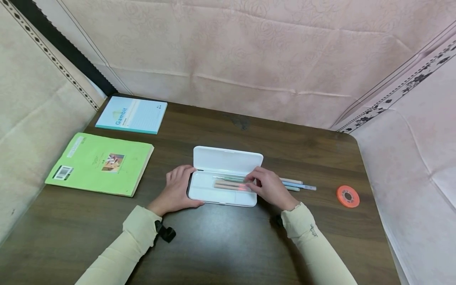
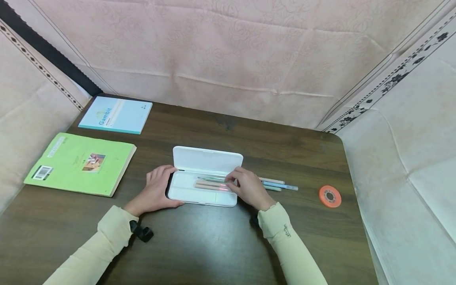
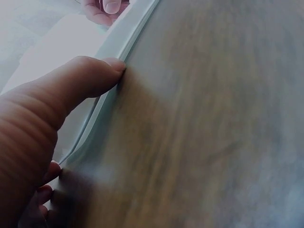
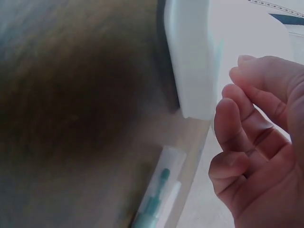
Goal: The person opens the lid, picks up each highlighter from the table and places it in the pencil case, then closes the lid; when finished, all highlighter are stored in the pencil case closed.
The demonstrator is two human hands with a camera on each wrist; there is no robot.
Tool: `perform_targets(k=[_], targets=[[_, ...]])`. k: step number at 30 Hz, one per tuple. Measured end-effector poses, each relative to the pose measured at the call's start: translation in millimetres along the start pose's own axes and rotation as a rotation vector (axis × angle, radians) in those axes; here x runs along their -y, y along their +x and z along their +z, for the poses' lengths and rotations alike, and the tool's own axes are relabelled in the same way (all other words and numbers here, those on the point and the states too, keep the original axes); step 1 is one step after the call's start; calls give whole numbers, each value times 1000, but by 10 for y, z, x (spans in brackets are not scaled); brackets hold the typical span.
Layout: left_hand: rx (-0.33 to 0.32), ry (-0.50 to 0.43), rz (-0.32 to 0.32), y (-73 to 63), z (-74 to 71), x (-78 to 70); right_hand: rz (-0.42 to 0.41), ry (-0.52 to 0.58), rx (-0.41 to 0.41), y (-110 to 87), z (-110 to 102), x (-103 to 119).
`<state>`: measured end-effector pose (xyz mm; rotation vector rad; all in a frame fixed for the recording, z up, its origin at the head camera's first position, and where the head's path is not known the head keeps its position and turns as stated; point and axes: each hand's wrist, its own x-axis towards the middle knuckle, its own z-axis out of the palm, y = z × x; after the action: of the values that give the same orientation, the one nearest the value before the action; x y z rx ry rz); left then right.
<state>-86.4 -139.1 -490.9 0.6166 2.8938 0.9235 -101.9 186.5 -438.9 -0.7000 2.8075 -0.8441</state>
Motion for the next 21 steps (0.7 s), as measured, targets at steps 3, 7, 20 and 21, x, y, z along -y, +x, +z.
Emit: perform_targets(k=[3, 7, 20, 21], targets=[[2, 0, 0, -1, 7, -1, 26, 23, -4, -29, -74, -12], [-3, 1, 5, 2, 16, -1, 55, 23, -47, -108, -245, -109], [-13, 10, 8, 7, 11, -5, 177, -107, -161, -562, -710, -882], [-14, 11, 8, 7, 10, -7, 189, -112, -155, -583, -718, -925]])
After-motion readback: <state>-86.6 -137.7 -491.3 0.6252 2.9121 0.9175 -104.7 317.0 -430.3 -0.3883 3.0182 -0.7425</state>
